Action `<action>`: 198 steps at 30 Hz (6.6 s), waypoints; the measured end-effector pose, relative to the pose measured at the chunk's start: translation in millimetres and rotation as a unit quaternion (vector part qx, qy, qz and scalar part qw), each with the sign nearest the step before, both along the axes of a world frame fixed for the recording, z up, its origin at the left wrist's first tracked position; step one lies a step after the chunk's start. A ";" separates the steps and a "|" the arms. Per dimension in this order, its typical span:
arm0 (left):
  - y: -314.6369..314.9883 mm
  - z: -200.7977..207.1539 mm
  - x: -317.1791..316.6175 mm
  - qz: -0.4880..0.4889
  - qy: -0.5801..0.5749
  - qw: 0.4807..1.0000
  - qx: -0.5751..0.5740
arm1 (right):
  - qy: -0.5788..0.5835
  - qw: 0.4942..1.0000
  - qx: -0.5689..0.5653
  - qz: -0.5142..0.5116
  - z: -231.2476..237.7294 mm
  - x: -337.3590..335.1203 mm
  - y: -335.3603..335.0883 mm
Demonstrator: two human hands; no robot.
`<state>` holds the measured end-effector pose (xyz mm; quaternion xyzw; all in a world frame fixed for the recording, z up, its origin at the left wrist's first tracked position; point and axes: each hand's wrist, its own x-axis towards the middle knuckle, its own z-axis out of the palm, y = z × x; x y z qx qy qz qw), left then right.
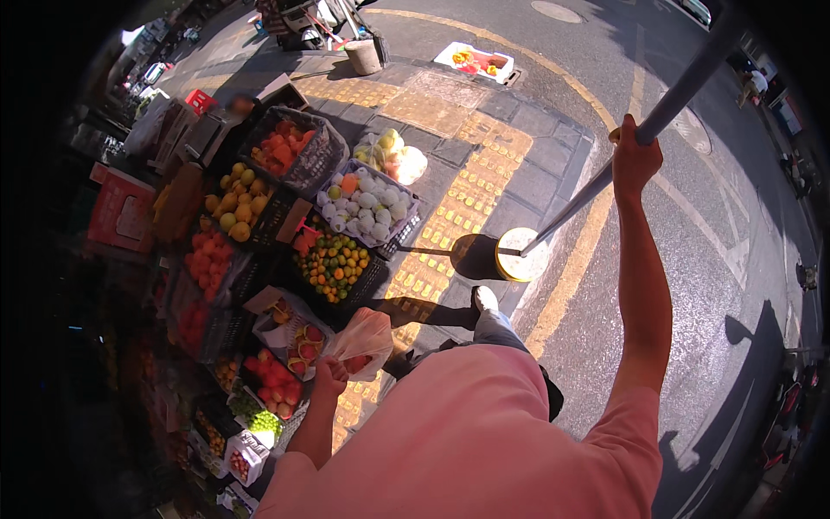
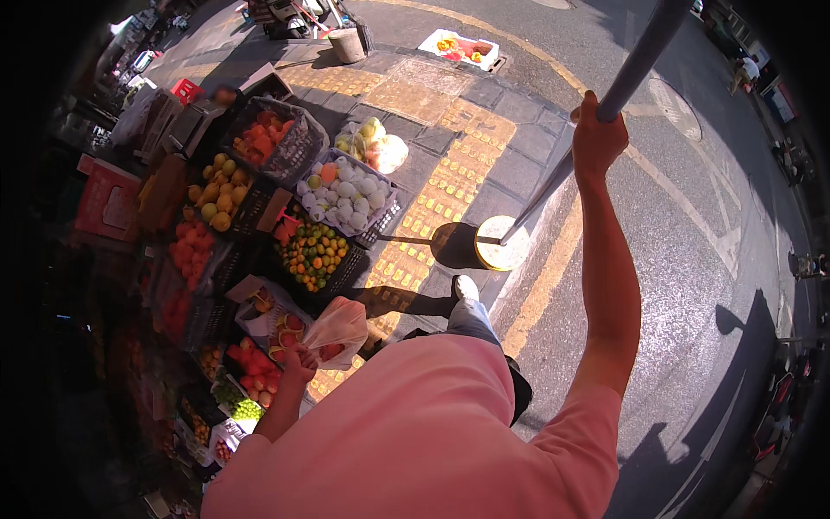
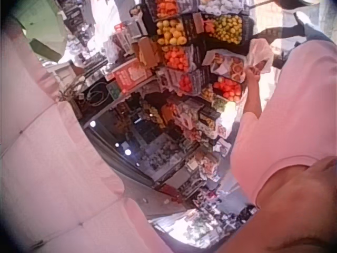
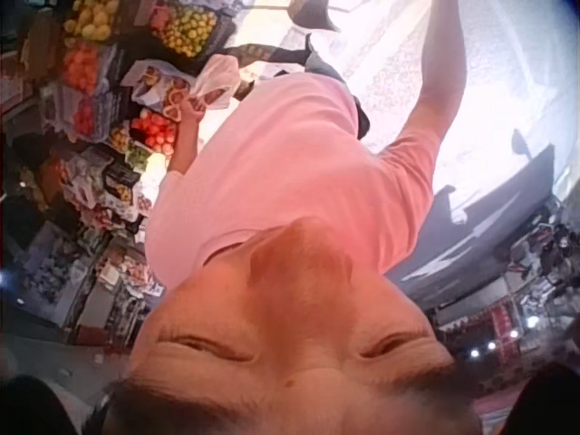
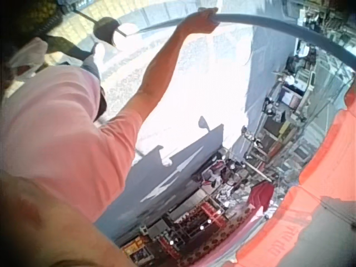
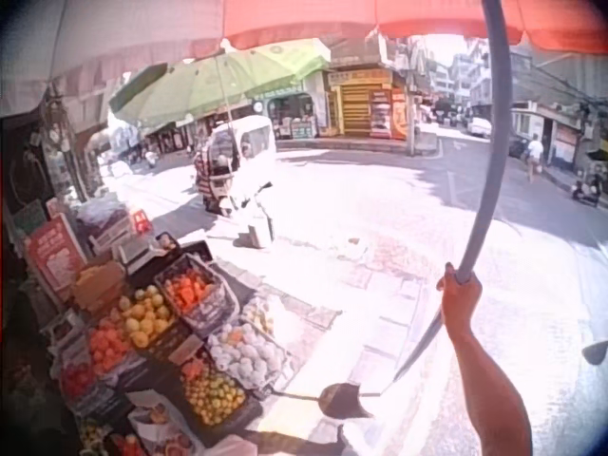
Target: The person selects several apples one by one from a crate at an outdoor market stall, puts them into a plastic bag, and later uses a long pole to adjust an overhead awning.
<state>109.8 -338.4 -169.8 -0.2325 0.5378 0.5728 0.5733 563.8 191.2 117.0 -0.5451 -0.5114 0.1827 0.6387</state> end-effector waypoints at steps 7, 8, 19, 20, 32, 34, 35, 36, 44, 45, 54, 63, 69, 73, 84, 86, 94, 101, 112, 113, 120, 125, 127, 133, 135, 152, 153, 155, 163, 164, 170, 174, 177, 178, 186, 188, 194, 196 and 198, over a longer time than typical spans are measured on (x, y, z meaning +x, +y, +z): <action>28.0 15.4 33.0 0.010 -0.008 0.999 0.037 | 0.041 0.998 0.014 0.044 -4.5 7.4 6.3; 33.5 13.8 43.6 0.009 -0.016 0.999 0.035 | 0.045 0.998 -0.002 0.037 -0.8 16.2 5.0; 68.7 -28.0 102.9 -0.167 -0.045 0.984 -0.033 | 0.093 0.995 0.032 -0.011 7.5 45.1 2.0; 67.8 -39.4 99.9 -0.176 -0.031 0.982 -0.064 | 0.093 0.995 0.031 -0.014 3.4 48.7 -0.1; 105.7 -56.4 96.6 -0.196 0.007 0.974 -0.108 | 0.089 0.995 0.034 -0.005 7.8 54.0 -33.4; 107.7 -55.9 97.4 -0.190 0.007 0.976 -0.108 | 0.081 0.996 0.035 -0.003 5.0 56.1 -31.8; 105.6 -55.9 94.2 -0.185 0.008 0.977 -0.105 | 0.080 0.996 0.034 0.002 4.0 53.4 -32.0; 103.8 -55.7 93.8 -0.176 0.009 0.979 -0.104 | 0.074 0.997 0.022 0.001 7.2 51.1 -32.3; 57.8 -47.6 77.3 -0.103 0.008 0.990 -0.098 | 0.065 0.996 0.041 0.033 2.1 53.3 -42.1; 53.4 -47.3 77.7 -0.094 0.009 0.991 -0.097 | 0.053 0.997 0.052 0.034 2.4 55.9 -42.6; 38.5 -50.1 91.8 -0.037 -0.005 0.996 -0.082 | -0.066 0.994 0.081 0.018 -12.1 57.3 -46.5; 9.5 -23.6 121.7 0.049 -0.073 0.991 -0.106 | -0.105 0.994 0.033 -0.005 -37.7 55.2 -62.5; -19.0 -41.9 120.9 0.103 -0.087 0.986 -0.098 | -0.124 0.992 0.012 0.014 -52.3 41.8 -65.7; -43.3 -61.9 121.7 0.144 -0.084 0.980 -0.110 | -0.146 0.989 0.036 -0.001 -60.9 38.9 -76.4; -63.3 -31.4 131.2 0.197 -0.065 0.971 -0.118 | -0.294 0.944 0.078 0.126 -123.5 -37.5 -144.4; -70.3 -27.9 134.6 0.194 -0.067 0.975 -0.089 | -0.316 0.928 0.062 0.189 -132.8 -64.1 -141.6; -79.1 -31.3 171.6 0.309 -0.031 0.949 -0.053 | -0.312 0.849 -0.155 0.398 -243.3 -127.2 -79.4; -76.0 -37.8 242.2 0.460 -0.012 0.882 -0.100 | -0.396 0.559 -0.522 0.508 -424.7 -99.1 12.8; -46.8 -46.8 383.6 0.625 -0.028 0.766 -0.145 | -0.343 0.533 -0.545 0.549 -420.4 -219.2 30.2; -44.2 -51.6 388.8 0.636 -0.034 0.759 -0.137 | -0.337 0.528 -0.532 0.569 -421.6 -234.2 29.9; -8.0 -44.6 412.5 0.711 -0.073 0.685 -0.142 | -0.402 0.479 -0.509 0.592 -420.4 -262.3 24.4; 1.0 -45.8 412.7 0.749 -0.090 0.642 -0.138 | -0.433 0.440 -0.546 0.567 -446.4 -255.2 27.5; -1.7 -46.6 403.7 0.760 -0.096 0.628 -0.135 | -0.437 0.447 -0.551 0.553 -450.5 -257.7 22.4; -35.0 -47.9 384.3 0.812 -0.111 0.558 -0.129 | -0.494 0.405 -0.522 0.565 -435.7 -299.8 -14.3; -63.0 -58.1 380.6 0.821 -0.113 0.544 -0.134 | -0.487 0.428 -0.518 0.558 -422.2 -325.4 -38.6; -410.8 -67.8 221.9 0.857 -0.109 0.483 -0.144 | -0.574 0.323 -0.447 0.606 -402.9 -598.8 -397.3; -437.5 -71.4 213.2 0.867 -0.099 0.469 -0.138 | -0.572 0.331 -0.449 0.601 -403.5 -621.4 -423.5; -483.4 -77.0 198.1 0.882 -0.086 0.444 -0.129 | -0.581 0.362 -0.445 0.577 -407.6 -671.3 -477.3; -706.1 -35.8 97.7 0.931 -0.133 0.319 -0.120 | -0.578 0.320 -0.473 0.582 -430.4 -899.8 -792.6; -735.9 -31.0 77.7 0.934 -0.122 0.312 -0.121 | -0.569 0.321 -0.420 0.630 -440.2 -933.6 -828.3; -888.2 -29.5 -8.7 0.948 -0.138 0.262 -0.113 | -0.511 0.252 -0.305 0.763 -388.4 -1124.4 -1127.4; -1004.1 -59.7 -69.9 0.952 -0.156 0.244 -0.096 | -0.374 0.278 -0.365 0.806 -349.5 -1222.6 -1302.2; -1096.0 -85.6 -112.3 0.952 -0.176 0.235 -0.089 | -0.373 0.273 -0.336 0.821 -343.5 -1253.6 -1428.8; -1127.0 -90.0 -127.5 0.951 -0.186 0.231 -0.087 | -0.379 0.262 -0.361 0.811 -344.2 -1257.7 -1466.7; -1373.4 -71.0 -218.1 0.945 -0.165 0.270 -0.079 | -0.522 0.219 -0.294 0.770 -289.8 -1234.0 -1661.2; -1420.9 -72.1 -235.0 0.949 -0.132 0.281 -0.059 | -0.507 0.228 -0.303 0.774 -283.9 -1258.3 -1687.4; -1520.9 -65.3 -277.8 0.949 0.006 0.315 -0.015 | -0.476 0.274 -0.270 0.791 -252.2 -1328.5 -1754.3; -1550.2 -57.4 -285.9 0.944 0.033 0.329 -0.019 | -0.458 0.284 -0.270 0.798 -253.6 -1347.1 -1754.3; -1574.9 -47.6 -289.9 0.937 0.060 0.345 -0.017 | -0.437 0.305 -0.286 0.797 -265.5 -1355.6 -1737.0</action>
